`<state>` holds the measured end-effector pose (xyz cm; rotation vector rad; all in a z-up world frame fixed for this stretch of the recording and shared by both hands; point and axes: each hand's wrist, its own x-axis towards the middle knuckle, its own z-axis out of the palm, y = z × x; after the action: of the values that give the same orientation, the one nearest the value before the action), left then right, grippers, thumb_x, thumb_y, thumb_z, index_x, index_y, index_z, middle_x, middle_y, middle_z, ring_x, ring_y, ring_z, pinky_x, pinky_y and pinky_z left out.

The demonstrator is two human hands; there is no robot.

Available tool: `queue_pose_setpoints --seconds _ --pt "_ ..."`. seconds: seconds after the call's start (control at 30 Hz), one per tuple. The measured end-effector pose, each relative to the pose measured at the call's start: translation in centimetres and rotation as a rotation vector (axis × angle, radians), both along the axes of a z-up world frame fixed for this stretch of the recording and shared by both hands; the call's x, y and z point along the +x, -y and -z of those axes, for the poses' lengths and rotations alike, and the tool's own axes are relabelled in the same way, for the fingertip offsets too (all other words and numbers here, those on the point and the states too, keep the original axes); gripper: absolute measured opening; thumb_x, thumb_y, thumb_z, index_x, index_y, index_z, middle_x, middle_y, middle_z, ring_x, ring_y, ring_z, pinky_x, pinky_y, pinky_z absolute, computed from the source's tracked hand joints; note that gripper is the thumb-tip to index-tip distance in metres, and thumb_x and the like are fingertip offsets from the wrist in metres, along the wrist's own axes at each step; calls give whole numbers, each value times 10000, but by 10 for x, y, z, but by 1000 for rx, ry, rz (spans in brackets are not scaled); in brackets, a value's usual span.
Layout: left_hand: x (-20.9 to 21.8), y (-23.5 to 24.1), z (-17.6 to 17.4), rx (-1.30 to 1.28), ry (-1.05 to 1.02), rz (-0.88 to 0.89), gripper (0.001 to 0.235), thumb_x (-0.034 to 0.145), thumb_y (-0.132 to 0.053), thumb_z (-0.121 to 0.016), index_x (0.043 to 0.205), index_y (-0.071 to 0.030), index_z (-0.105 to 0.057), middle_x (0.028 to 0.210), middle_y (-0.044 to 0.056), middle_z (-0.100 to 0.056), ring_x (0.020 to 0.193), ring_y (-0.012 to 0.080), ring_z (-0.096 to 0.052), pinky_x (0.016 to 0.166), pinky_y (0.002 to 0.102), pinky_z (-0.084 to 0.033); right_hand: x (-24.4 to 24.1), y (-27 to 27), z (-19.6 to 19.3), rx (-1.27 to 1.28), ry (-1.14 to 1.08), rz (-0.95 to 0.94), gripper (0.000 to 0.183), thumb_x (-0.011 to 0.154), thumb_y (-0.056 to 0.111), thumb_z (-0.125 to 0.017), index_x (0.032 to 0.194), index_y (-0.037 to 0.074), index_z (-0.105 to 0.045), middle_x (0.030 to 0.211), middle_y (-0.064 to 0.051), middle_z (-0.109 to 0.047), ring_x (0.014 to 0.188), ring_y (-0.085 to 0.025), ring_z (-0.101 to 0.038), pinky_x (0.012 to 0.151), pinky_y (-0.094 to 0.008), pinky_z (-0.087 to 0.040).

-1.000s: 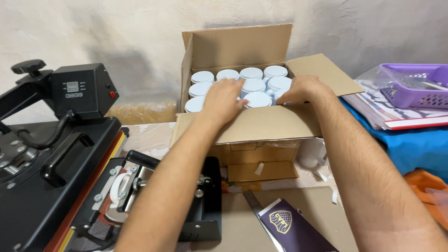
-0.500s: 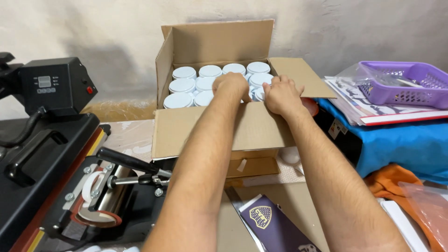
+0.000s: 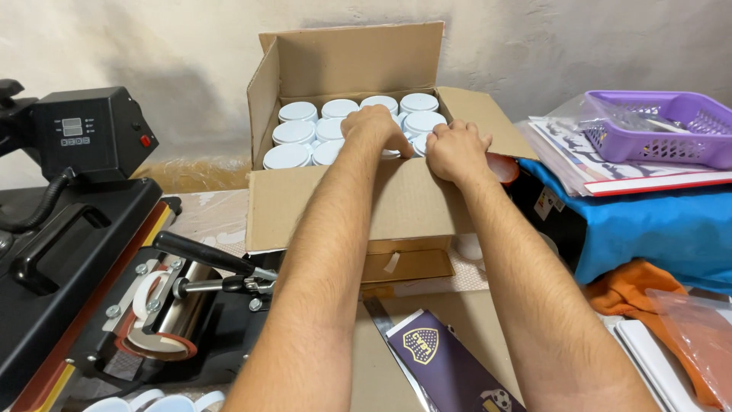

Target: The person retrieves white mugs from a cardboard box and places them on a table. They then apply printed stickers to the mugs, using scissors to trim the sticker edges and a small piece of tape to secure the ends.

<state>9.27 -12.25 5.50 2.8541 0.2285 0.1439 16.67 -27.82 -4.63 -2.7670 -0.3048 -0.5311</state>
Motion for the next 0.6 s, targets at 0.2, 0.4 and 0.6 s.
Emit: queue_pose_setpoints --seconds 0.2,0.4,0.6 --pt "-7 -1 -4 -47 29 12 804 558 -358 -916 1250 -41 -658 1235 145 -692 1221 350 -633 1021 464 -514 -17 -2 -10 39 -15 2 531 1010 440 -421 1335 62 -607 1357 -217 -554 1315 -401 -451 1034 -748 -267" --pt "-12 -3 -8 -82 79 14 796 512 -318 -930 1213 -38 -679 1210 159 -699 1199 352 -647 1010 455 -525 -24 -4 -21 55 -81 16 544 985 441 -452 1349 62 -595 1366 -215 -538 1350 -392 -421 1038 -718 -286" --pt "-4 -9 -16 -134 108 -17 800 467 -306 -951 1187 -70 -693 1191 158 -702 1177 353 -659 986 453 -540 -32 -5 -27 97 -69 17 545 972 447 -491 1339 60 -608 1328 -212 -557 1306 -385 -473 997 -637 -376"
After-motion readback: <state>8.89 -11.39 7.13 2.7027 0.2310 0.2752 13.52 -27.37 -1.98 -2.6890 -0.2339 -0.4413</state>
